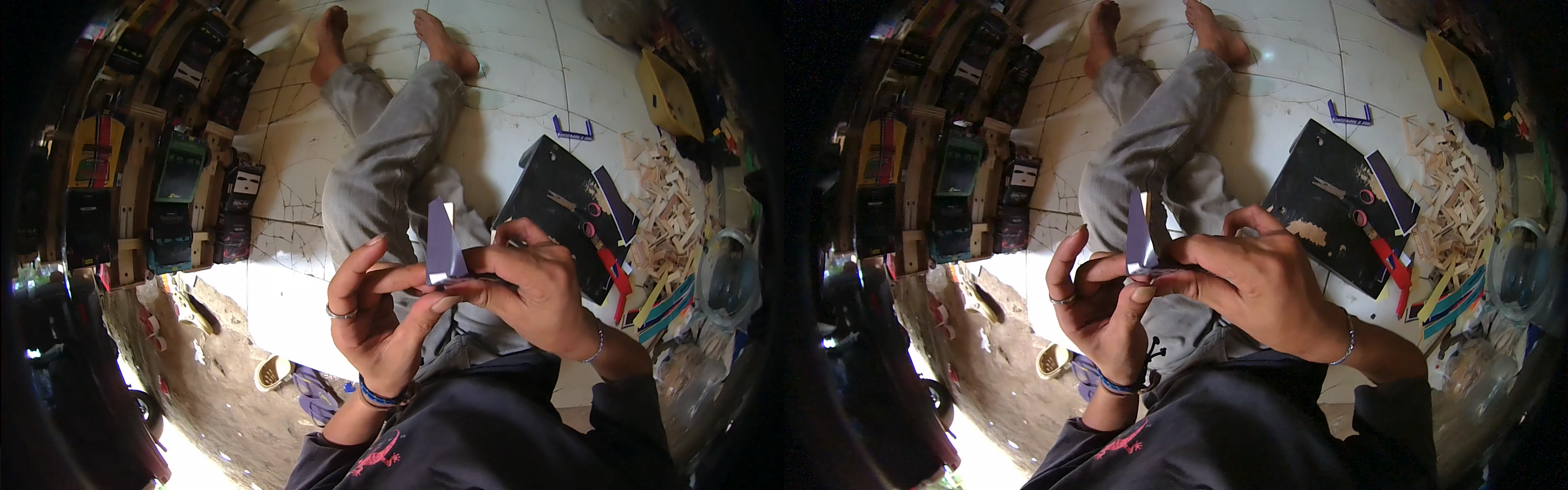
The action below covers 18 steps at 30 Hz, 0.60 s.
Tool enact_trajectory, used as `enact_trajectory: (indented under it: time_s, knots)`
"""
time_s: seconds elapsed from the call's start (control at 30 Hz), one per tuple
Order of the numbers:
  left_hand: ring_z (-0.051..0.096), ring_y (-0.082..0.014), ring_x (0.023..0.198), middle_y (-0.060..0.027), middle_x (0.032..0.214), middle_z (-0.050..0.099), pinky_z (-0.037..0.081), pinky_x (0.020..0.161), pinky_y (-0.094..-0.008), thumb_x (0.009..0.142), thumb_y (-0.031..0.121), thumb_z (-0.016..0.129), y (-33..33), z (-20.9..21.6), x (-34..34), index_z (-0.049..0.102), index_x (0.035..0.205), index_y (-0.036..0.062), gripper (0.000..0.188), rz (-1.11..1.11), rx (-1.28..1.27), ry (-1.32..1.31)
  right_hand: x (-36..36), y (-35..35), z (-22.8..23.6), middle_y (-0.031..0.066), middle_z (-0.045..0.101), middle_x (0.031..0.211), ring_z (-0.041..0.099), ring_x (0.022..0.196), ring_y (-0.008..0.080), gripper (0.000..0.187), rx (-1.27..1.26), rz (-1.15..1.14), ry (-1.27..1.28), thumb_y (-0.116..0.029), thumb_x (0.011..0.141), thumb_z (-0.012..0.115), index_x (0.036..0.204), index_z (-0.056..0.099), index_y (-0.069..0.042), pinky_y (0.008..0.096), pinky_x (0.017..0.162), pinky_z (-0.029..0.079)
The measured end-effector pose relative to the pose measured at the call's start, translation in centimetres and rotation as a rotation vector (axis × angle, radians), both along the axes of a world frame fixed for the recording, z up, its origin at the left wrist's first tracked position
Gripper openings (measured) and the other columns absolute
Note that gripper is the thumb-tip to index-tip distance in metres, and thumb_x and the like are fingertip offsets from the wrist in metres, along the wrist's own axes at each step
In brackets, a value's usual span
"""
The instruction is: The person sits on the floor and uses scissors to cut a long strip of dark paper with white text. They repeatedly trim the edges and ends of the strip, then cut a larger sheet of dark paper into smaller pieces.
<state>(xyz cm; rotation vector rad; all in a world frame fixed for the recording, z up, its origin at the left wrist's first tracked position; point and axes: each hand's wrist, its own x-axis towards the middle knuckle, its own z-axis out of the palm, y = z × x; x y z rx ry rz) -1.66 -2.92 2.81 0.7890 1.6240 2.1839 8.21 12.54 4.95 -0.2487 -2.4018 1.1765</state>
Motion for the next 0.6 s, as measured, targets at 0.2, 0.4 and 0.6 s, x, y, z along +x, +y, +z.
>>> enact_trajectory:
  time_s: [0.2, 0.4, 0.6]
  knots:
    - [0.073, -0.0238, 0.095, -0.0148, 0.101, 0.074, 0.053, 0.093, -0.0324, 0.081, -0.008, 0.08, -0.6, -0.1, -0.8, 0.046, 0.137, -0.0041, 0.065, -0.042, -0.062, 0.182, 0.5, 0.4, -0.1, -0.0008, 0.075, 0.09, 0.069, 0.076, 0.0126, 0.025, 0.04, 0.129, -0.002, -0.026, 0.084, 0.081, 0.104, 0.073, -0.013, 0.0358, 0.088, 0.045]
    - [0.075, -0.026, 0.094, -0.0191, 0.1, 0.075, 0.054, 0.088, -0.0329, 0.08, -0.007, 0.081, -1.7, 0.0, -2.2, 0.051, 0.132, -0.0025, 0.06, -0.117, -0.114, 0.329, 0.9, 2.3, 0.2, 0.0057, 0.075, 0.103, 0.071, 0.098, 0.0225, 0.043, -0.106, 0.057, -0.031, -0.031, 0.078, 0.086, 0.11, 0.071, -0.007, 0.0348, 0.093, 0.048]
    - [0.076, -0.0217, 0.09, -0.0127, 0.1, 0.078, 0.052, 0.083, -0.0313, 0.075, -0.003, 0.086, -1.9, -0.3, -2.4, 0.059, 0.124, 0.002, 0.056, -0.101, -0.2, 0.544, 1.0, 3.0, 1.2, 0.0063, 0.066, 0.109, 0.061, 0.103, 0.0138, 0.052, -0.643, 0.158, -0.204, -0.045, 0.098, 0.066, 0.121, 0.062, 0.002, 0.0277, 0.093, 0.046]
